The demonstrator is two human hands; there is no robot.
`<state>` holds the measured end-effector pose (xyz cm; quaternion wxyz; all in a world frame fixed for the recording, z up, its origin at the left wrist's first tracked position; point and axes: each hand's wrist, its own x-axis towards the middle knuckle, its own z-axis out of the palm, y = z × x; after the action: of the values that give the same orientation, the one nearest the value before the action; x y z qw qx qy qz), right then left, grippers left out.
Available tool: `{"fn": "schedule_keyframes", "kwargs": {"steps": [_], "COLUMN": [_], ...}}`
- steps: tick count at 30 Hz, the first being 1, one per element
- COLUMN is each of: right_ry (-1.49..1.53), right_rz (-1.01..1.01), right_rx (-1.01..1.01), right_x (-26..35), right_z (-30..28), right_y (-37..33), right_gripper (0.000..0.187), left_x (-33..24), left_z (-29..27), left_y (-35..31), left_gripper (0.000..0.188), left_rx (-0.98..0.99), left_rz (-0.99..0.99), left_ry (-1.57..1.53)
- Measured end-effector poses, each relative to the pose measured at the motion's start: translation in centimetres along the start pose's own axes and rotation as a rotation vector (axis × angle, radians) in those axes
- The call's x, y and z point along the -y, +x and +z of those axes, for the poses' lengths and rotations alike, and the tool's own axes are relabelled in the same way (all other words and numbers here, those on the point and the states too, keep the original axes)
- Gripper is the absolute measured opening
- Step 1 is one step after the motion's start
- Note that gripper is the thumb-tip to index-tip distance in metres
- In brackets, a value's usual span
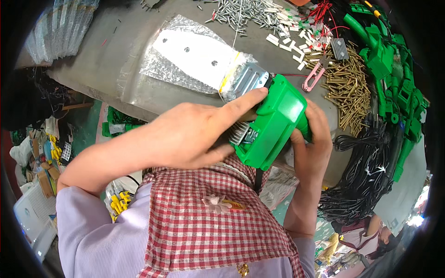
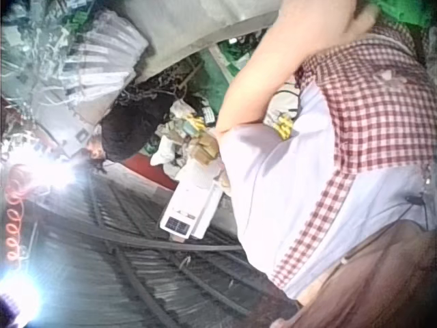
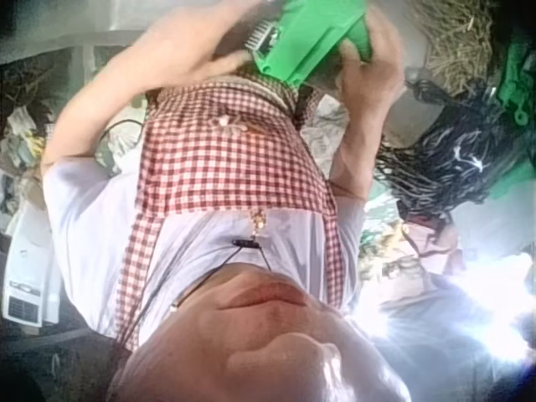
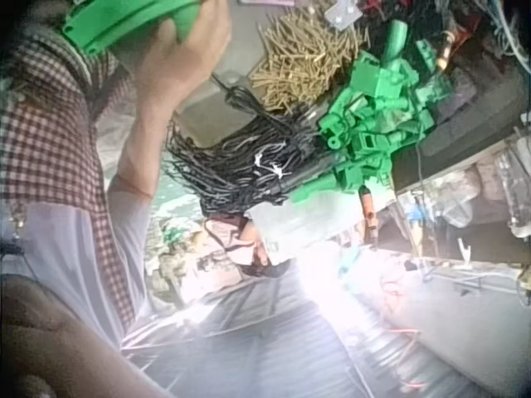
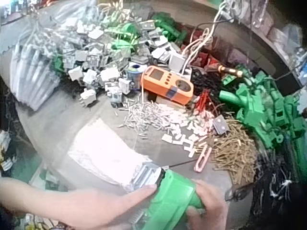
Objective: The person assembles a power tool by connecting wires and components inside a plastic housing, soldering wire joints with a soldering iron, fitting the housing halves together, and driving screws using a power screwdriver.
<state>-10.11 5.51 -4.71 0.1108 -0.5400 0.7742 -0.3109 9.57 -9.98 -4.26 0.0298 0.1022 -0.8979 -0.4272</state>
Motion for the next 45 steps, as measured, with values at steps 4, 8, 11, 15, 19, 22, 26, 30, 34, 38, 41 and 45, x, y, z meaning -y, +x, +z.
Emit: {"fn": "schedule_keyframes", "kwargs": {"steps": [4,8,11,15,19,22,26,30,34,38,41,45], "right_ry": [-0.026,-0.072,0.477,-0.183,-0.206,-0.274,-0.254,-0.191,-0.153,-0.019,-0.085,-0.357], "right_rz": [0.093,0.018,0.273,-0.067,-0.113,-0.068,-0.14,-0.166,-0.161,-0.089,-0.31,-0.294], "right_rx": [0.099,0.143,0.04,0.17,0.124,0.135,0.089,0.011,-0.05,-0.026,0.02,0.234], "right_x": [0.7,0.3,1.9,3.5,3.4,3.8,2.8,2.9,2.0,1.0,-1.0,-2.3], "right_z": [-0.3,-0.4,0.7,1.1,1.3,1.6,2.1,2.4,2.4,0.9,-1.4,-1.4], "right_y": [0.7,0.9,1.5,2.0,1.7,2.0,1.9,2.0,1.7,1.7,1.9,3.1], "right_gripper": [0.041,0.044,0.058,0.092,0.096,0.095,0.089,0.086,0.065,0.027,0.029,0.048], "left_x": [1.3,1.6,1.5,2.0,2.3,2.6,2.4,1.3,-4.2,-1.5,-1.8,-2.5], "left_z": [0.0,1.1,1.3,1.9,2.1,2.1,2.2,0.5,-4.1,1.9,1.3,-1.6], "left_y": [0.0,-0.2,0.0,0.1,0.3,0.1,-0.4,-1.2,2.1,7.2,6.7,8.5], "left_gripper": [0.091,0.089,0.086,0.085,0.08,0.08,0.079,0.068,0.066,0.079,0.074,0.068], "left_rx": [0.043,-0.083,-0.096,-0.19,-0.18,-0.177,-0.102,-0.129,-0.348,-0.211,-0.17,0.039], "left_rz": [0.071,0.152,0.14,0.196,0.209,0.205,0.154,0.237,0.497,0.281,0.217,0.077], "left_ry": [-0.069,-0.112,-0.146,-0.143,-0.175,-0.185,-0.009,0.084,0.184,0.383,0.47,0.214]}}
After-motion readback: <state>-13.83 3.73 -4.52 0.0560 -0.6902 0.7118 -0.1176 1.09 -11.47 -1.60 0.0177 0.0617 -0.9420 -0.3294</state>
